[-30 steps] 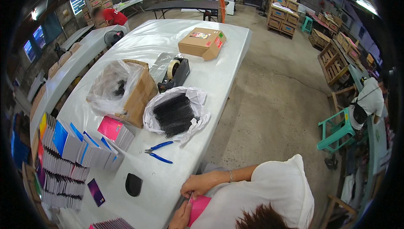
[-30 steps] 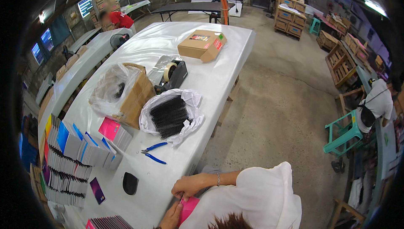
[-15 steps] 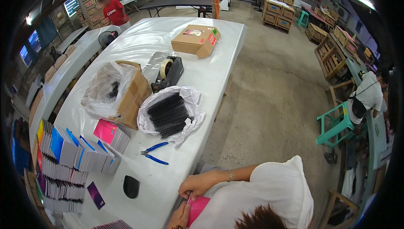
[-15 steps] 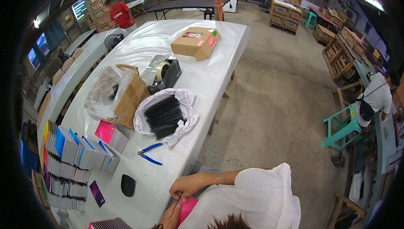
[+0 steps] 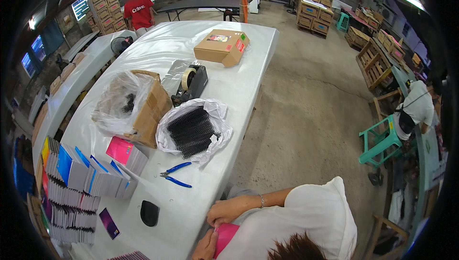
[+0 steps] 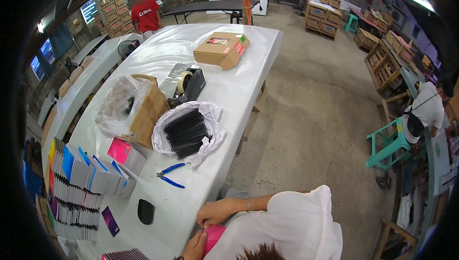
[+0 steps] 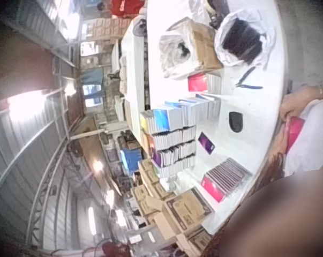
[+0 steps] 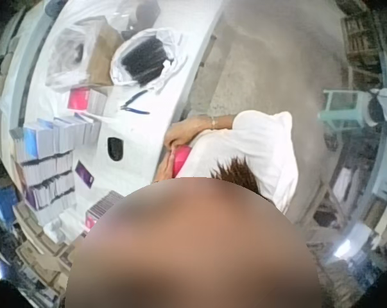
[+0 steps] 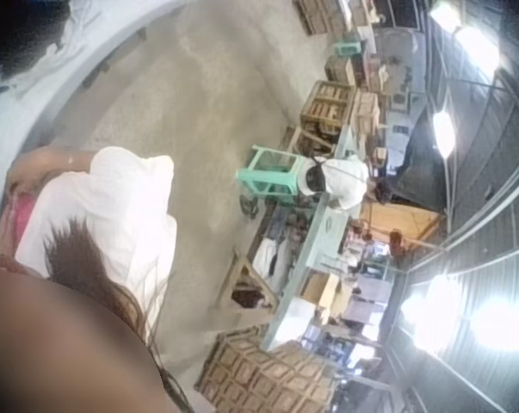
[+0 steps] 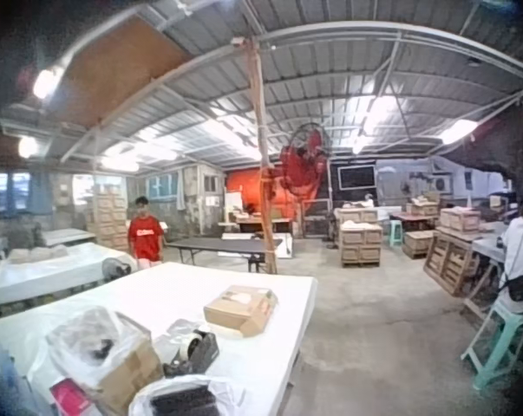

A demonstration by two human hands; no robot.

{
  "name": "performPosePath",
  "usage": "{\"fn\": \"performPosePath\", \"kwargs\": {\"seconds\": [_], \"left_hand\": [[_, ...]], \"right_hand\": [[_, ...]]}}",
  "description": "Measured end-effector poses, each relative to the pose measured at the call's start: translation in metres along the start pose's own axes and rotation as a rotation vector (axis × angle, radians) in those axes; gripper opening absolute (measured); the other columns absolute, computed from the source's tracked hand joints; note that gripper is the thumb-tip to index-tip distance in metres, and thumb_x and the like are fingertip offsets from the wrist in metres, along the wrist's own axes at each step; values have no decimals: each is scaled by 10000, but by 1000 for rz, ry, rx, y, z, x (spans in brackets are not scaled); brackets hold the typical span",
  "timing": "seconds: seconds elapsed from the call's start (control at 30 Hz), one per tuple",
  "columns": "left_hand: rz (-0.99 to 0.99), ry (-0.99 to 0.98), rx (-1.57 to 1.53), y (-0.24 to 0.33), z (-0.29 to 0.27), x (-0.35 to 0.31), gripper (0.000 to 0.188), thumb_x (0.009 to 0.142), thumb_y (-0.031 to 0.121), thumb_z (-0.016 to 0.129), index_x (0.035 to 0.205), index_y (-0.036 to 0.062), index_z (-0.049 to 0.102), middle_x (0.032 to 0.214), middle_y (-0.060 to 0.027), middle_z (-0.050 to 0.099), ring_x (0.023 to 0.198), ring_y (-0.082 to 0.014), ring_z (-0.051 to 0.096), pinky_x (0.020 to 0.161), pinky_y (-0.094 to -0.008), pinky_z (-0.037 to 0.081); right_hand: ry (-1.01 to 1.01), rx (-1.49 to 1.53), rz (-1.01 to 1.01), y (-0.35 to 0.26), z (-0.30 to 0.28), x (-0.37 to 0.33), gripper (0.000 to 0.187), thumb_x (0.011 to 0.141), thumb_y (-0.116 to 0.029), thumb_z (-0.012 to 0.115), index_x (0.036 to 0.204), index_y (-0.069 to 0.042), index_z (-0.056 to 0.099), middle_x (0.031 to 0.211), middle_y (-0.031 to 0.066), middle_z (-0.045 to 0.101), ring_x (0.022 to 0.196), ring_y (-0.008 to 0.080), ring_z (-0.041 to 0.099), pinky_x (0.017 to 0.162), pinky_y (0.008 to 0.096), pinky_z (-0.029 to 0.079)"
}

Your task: The person binds notepads by hand. The person takes a notepad, aligns a plastic spiral binding along the edge, and uses a pair of pliers to cut and crimp the ends of the spiral. The person then stacks the bound notepads on the table.

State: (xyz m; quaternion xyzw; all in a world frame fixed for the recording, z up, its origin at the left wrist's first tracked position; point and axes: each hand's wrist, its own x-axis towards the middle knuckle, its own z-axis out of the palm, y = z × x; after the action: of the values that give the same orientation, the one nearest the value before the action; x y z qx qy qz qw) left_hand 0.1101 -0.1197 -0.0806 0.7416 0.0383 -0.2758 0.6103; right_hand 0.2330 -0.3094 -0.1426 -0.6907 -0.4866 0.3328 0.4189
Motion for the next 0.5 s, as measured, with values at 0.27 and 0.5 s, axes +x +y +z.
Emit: {"fn": "performPosePath", "kwargs": {"seconds": [0.27, 0.5], "left_hand": [[2, -16, 1, -3, 0, -2, 495, 1054, 370, 529, 1372, -7, 558, 1168, -158, 686, 1060, -243, 634, 896, -345, 506], [-4, -14, -2, -3, 1, -5, 493, 1054, 370, 529, 1370, -7, 559, 1164, -157, 686, 1054, -241, 635, 892, -343, 507]], "right_hand": [[34, 68, 45, -10, -4, -4, 277, 746, -80, 826, 945, -22, 643, 839, 114, 694, 845, 291, 684, 738, 414, 517], [20, 63, 4, -9, -2, -3, 237, 796, -132, 799, 946, -18, 656, 856, 120, 703, 847, 306, 682, 740, 416, 513]]}}
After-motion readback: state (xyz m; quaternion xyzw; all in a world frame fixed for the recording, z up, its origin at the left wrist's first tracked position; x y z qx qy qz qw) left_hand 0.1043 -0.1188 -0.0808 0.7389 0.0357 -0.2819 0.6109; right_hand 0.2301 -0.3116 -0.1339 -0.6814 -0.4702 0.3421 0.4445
